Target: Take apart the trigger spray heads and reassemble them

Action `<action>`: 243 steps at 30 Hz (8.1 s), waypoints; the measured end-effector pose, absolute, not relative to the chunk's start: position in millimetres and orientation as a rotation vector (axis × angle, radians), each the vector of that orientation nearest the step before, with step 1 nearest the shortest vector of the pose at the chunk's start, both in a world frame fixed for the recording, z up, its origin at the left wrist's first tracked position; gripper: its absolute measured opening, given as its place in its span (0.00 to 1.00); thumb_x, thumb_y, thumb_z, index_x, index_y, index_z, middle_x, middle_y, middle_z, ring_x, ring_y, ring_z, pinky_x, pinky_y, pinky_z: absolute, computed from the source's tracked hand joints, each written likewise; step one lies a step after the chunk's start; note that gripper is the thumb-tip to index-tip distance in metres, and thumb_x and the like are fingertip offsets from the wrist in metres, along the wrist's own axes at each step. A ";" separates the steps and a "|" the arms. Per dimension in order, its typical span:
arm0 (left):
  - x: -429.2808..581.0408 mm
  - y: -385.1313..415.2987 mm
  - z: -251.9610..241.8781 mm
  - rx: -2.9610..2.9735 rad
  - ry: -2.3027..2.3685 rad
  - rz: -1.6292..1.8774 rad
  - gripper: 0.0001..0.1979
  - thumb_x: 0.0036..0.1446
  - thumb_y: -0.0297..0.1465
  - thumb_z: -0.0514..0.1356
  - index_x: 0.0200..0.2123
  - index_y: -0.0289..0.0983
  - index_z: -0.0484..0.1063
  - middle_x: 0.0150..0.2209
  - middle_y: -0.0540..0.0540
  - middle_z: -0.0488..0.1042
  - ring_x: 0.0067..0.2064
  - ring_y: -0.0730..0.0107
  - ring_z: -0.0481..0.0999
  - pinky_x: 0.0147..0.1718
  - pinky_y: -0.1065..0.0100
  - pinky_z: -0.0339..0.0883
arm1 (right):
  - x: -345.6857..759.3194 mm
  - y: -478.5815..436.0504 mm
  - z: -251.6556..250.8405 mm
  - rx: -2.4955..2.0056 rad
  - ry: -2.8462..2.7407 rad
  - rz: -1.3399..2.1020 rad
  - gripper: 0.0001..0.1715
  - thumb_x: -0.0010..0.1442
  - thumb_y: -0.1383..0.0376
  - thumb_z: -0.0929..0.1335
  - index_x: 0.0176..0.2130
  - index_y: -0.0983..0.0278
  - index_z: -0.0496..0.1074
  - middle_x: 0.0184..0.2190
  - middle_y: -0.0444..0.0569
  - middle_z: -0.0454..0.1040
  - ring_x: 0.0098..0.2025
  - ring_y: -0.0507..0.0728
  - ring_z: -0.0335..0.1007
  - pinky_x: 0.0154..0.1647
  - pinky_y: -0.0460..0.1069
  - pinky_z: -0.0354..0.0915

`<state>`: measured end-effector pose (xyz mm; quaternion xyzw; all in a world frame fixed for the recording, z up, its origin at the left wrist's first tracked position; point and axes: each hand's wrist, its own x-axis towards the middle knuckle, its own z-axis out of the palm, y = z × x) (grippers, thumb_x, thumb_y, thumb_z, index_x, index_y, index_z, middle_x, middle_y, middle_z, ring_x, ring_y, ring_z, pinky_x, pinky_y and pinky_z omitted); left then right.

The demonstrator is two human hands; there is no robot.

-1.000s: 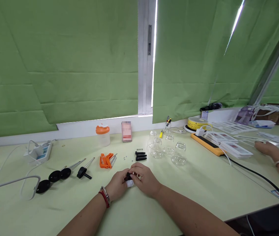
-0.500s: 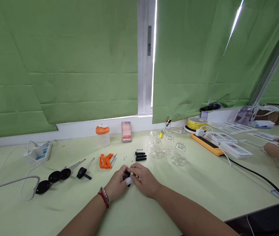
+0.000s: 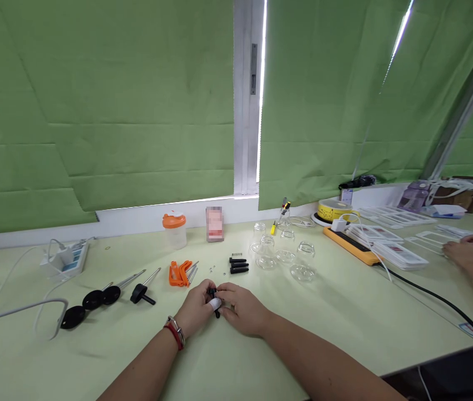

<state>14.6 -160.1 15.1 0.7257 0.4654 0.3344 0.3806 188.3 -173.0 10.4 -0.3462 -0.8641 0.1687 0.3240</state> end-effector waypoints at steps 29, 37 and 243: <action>-16.7 -145.9 22.5 2.286 1.708 0.630 0.08 0.51 0.27 0.51 0.31 0.37 0.69 0.34 0.43 0.72 0.38 0.60 0.69 0.38 0.61 0.62 | 190.0 -174.2 12.2 -0.972 -2.445 0.439 0.17 0.56 0.61 0.65 0.44 0.64 0.73 0.49 0.52 0.69 0.49 0.58 0.64 0.52 0.52 0.61; -20.6 -147.4 30.0 2.296 1.806 0.591 0.08 0.49 0.23 0.50 0.27 0.37 0.67 0.32 0.42 0.71 0.38 0.59 0.69 0.37 0.60 0.62 | 189.9 -173.9 12.3 -0.979 -2.442 0.458 0.16 0.56 0.62 0.65 0.43 0.63 0.73 0.49 0.52 0.69 0.50 0.59 0.64 0.52 0.53 0.61; 15.4 -172.4 21.0 2.194 1.180 0.613 0.13 0.53 0.30 0.53 0.44 0.41 0.58 0.32 0.51 0.69 0.32 0.70 0.66 0.30 0.70 0.58 | 243.6 -132.6 10.1 -1.136 -2.138 0.681 0.09 0.52 0.71 0.64 0.36 0.62 0.67 0.30 0.44 0.72 0.30 0.50 0.63 0.32 0.45 0.61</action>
